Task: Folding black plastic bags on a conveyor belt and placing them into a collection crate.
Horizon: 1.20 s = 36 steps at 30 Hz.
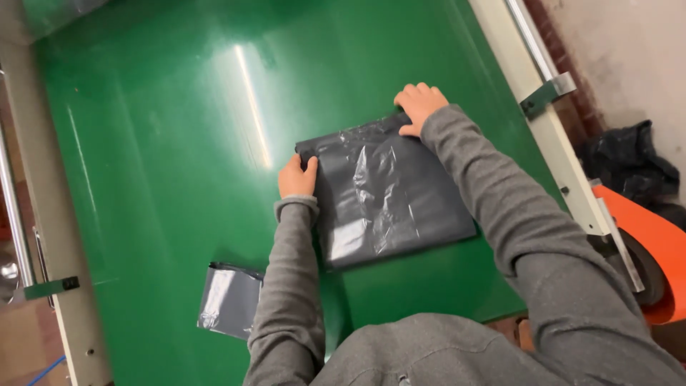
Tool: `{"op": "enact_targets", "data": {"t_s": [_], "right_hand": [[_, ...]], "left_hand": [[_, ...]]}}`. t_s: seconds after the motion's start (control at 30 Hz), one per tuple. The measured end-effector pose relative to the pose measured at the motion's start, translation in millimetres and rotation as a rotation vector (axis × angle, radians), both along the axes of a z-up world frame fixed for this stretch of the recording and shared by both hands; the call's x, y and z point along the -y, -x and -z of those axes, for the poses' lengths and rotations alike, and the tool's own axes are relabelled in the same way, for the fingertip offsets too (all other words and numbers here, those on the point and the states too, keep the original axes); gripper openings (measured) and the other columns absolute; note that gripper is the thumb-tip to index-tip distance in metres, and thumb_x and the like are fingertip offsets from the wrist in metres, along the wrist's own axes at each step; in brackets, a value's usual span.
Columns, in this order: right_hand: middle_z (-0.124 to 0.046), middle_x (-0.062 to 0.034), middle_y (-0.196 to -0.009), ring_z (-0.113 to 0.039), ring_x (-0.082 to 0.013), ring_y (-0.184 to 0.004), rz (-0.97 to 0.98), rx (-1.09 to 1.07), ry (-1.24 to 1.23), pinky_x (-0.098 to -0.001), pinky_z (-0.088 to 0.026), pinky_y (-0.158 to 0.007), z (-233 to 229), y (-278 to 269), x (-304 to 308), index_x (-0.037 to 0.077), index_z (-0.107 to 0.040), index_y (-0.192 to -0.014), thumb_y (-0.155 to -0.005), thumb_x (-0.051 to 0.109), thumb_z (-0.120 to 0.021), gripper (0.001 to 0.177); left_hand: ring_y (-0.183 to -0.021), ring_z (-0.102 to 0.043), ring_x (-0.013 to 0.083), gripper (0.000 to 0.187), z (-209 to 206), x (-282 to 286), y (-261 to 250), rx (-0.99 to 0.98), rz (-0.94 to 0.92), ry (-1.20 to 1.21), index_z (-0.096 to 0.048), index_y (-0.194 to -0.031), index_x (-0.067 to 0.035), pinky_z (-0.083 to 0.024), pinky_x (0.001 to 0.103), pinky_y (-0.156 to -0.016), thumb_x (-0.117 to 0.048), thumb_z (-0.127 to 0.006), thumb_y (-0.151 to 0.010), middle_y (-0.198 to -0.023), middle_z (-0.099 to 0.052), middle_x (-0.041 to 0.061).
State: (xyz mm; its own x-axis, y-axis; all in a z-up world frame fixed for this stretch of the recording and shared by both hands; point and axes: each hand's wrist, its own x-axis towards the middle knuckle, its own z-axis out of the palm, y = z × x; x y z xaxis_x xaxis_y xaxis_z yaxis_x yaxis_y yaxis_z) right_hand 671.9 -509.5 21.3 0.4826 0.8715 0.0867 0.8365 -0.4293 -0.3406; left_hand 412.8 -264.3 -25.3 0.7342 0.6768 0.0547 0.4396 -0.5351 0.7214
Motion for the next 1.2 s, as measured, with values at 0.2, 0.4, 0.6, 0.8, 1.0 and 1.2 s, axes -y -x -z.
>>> {"op": "enact_targets", "data": {"t_s": [0.2,0.4,0.6,0.8,1.0,1.2], "right_hand": [[-0.069,-0.005,-0.1,-0.06,-0.0292,-0.105,0.071,-0.165,0.378,-0.0433,-0.044,-0.093,-3.4,6.6,-11.1,0.013,-0.065,-0.112,-0.081,0.032,-0.083,0.041],[-0.064,-0.0051,-0.102,-0.059,-0.0279,-0.1,-0.116,0.271,-0.155,-0.0431,-0.043,-0.086,-74.4,110.8,53.2,0.013,-0.065,-0.101,-0.083,0.017,-0.078,0.023],[-0.065,-0.0011,-0.103,-0.059,-0.0267,-0.105,-0.055,0.318,-0.322,-0.0456,-0.044,-0.089,-60.6,226.5,140.5,0.013,-0.07,-0.096,-0.07,0.009,-0.075,0.027],[-0.066,-0.0003,-0.11,-0.06,-0.0262,-0.111,0.182,0.258,-0.287,-0.0444,-0.045,-0.092,-17.9,265.0,163.4,0.016,-0.072,-0.096,-0.072,0.006,-0.075,0.027],[-0.065,-0.005,-0.116,-0.059,-0.03,-0.118,0.24,0.348,-0.266,-0.0444,-0.047,-0.097,-36.6,295.1,139.8,0.013,-0.07,-0.103,-0.079,0.007,-0.072,0.025],[-0.061,-0.0229,-0.134,-0.052,-0.0407,-0.134,-0.176,0.161,-0.31,-0.0516,-0.04,-0.113,-19.6,349.8,106.5,-0.008,-0.06,-0.127,-0.077,0.006,-0.065,0.052]], "left_hand": [[-0.103,-0.066,0.0379,0.046,-56.1,78.7,26.2,-0.017,0.101,-0.354,-0.064,-0.12,-0.005,-0.052,0.046,-0.085,-0.043,-0.069,-0.094,-0.114,-0.069,0.015],[-0.121,-0.064,0.0313,0.09,-10.0,77.5,70.1,0.264,0.179,1.381,-0.05,-0.142,-0.003,-0.049,0.041,-0.095,-0.077,-0.034,-0.093,-0.14,-0.063,0.016],[-0.126,-0.059,0.0322,0.109,13.9,62.7,128.4,0.477,0.016,1.746,-0.041,-0.148,-0.002,-0.045,0.05,-0.107,-0.087,-0.017,-0.084,-0.145,-0.054,0.017],[-0.136,-0.051,0.0324,0.078,6.7,93.5,166.3,0.547,0.076,1.096,-0.046,-0.147,0.001,-0.04,0.047,-0.116,-0.059,-0.056,-0.099,-0.148,-0.052,0.019],[-0.121,-0.054,0.0327,0.061,-73.3,124.8,204.3,0.156,0.417,-0.645,-0.058,-0.127,-0.003,-0.045,0.046,-0.097,-0.036,-0.077,-0.08,-0.129,-0.06,0.014],[-0.097,-0.069,0.0253,0.016,-65.8,136.4,176.2,-0.389,0.958,-0.729,-0.071,-0.103,-0.013,-0.053,0.042,-0.078,-0.026,-0.064,-0.099,-0.1,-0.071,0.004]]}}
